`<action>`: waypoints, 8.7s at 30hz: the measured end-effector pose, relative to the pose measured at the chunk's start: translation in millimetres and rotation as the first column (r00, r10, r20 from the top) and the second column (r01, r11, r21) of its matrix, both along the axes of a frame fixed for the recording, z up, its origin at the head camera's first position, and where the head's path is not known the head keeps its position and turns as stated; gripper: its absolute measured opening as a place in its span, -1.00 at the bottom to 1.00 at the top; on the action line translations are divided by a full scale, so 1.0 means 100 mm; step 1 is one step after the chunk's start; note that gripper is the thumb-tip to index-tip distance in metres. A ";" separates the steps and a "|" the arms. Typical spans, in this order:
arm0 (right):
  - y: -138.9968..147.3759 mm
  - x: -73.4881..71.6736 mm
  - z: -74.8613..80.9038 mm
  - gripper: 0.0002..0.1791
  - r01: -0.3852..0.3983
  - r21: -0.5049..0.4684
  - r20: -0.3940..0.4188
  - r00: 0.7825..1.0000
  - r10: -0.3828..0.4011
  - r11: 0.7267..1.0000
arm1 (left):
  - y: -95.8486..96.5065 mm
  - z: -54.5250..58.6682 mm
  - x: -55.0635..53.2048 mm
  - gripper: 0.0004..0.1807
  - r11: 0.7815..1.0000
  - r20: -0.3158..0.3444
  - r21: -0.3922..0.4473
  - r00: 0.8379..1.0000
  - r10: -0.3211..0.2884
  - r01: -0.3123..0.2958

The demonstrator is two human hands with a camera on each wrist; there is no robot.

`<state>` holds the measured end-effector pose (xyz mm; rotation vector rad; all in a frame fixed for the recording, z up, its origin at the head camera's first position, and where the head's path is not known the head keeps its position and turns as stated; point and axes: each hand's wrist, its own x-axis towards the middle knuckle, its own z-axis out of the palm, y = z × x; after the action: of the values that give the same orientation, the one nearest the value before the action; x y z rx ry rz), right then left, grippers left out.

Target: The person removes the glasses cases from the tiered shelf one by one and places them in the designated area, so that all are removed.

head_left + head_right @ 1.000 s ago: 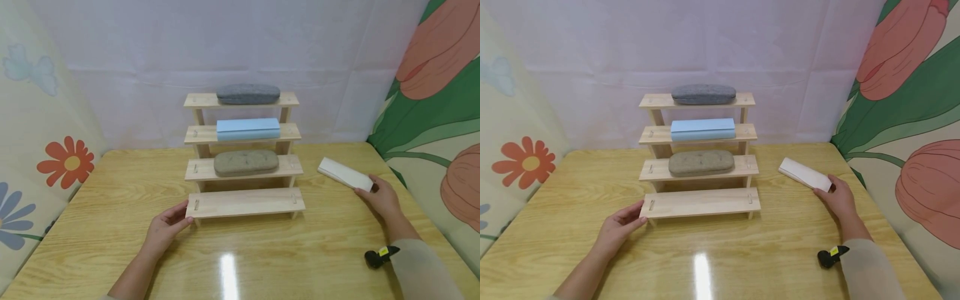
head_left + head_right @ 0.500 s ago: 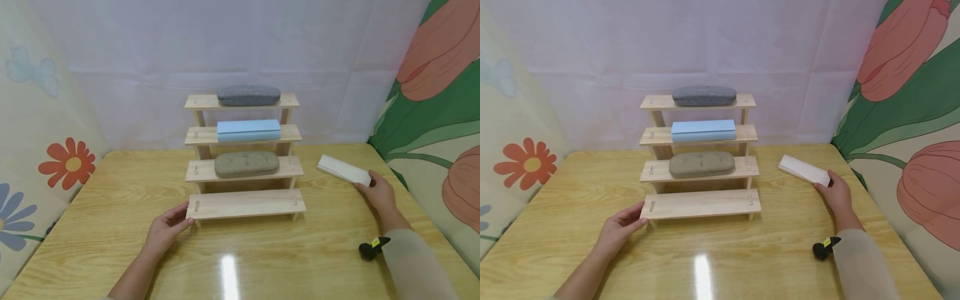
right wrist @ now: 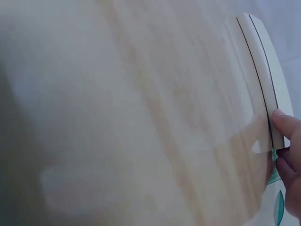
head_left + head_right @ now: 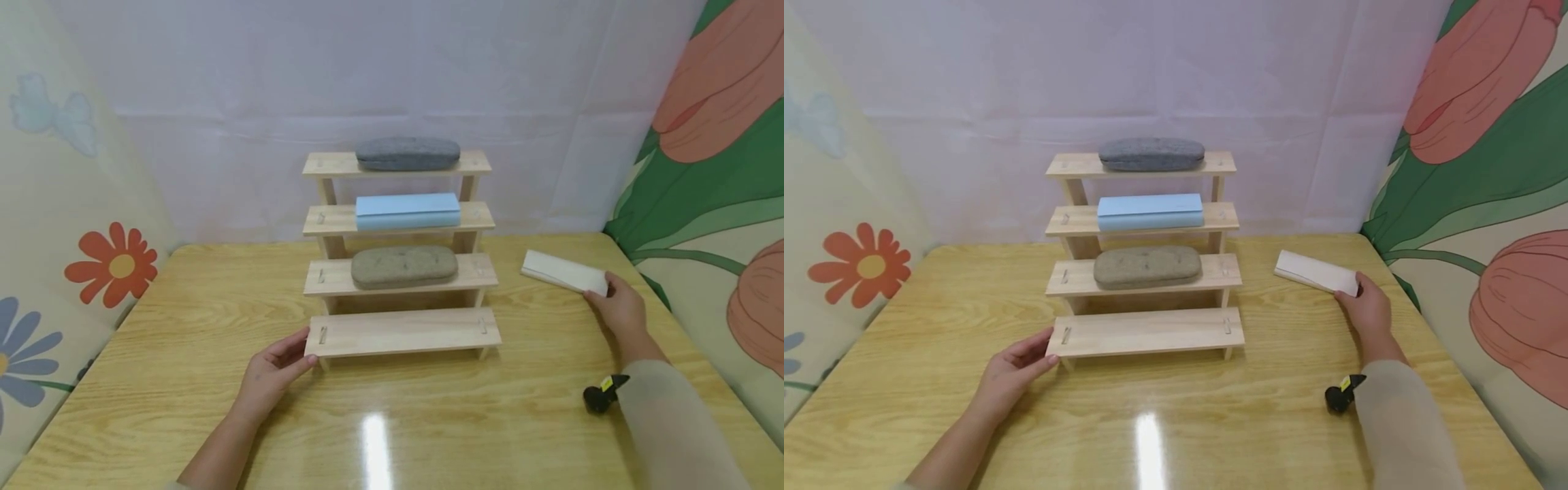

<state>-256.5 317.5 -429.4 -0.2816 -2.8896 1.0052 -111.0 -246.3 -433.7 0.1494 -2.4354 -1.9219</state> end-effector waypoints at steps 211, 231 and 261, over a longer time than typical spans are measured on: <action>-1.69 0.20 1.02 -0.15 -0.533 -0.102 -0.182 0.840 0.511 0.840 | -0.02 0.01 -0.01 -0.35 1.000 0.038 -0.021 0.999 0.014 -0.014; -1.31 0.32 1.13 -0.10 -0.446 -0.116 -0.111 0.894 0.435 0.887 | -0.02 0.01 -0.01 -0.35 1.000 0.024 -0.017 1.000 0.002 -0.002; -0.76 0.39 1.03 -0.17 -0.379 -0.141 -0.206 0.915 0.347 0.915 | -0.02 0.00 -0.01 -0.35 1.000 0.041 -0.022 0.999 0.008 -0.008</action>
<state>-217.8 241.3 -325.9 0.3410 -2.7465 1.2719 -112.4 -248.7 -433.3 0.2000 -2.4766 -1.9075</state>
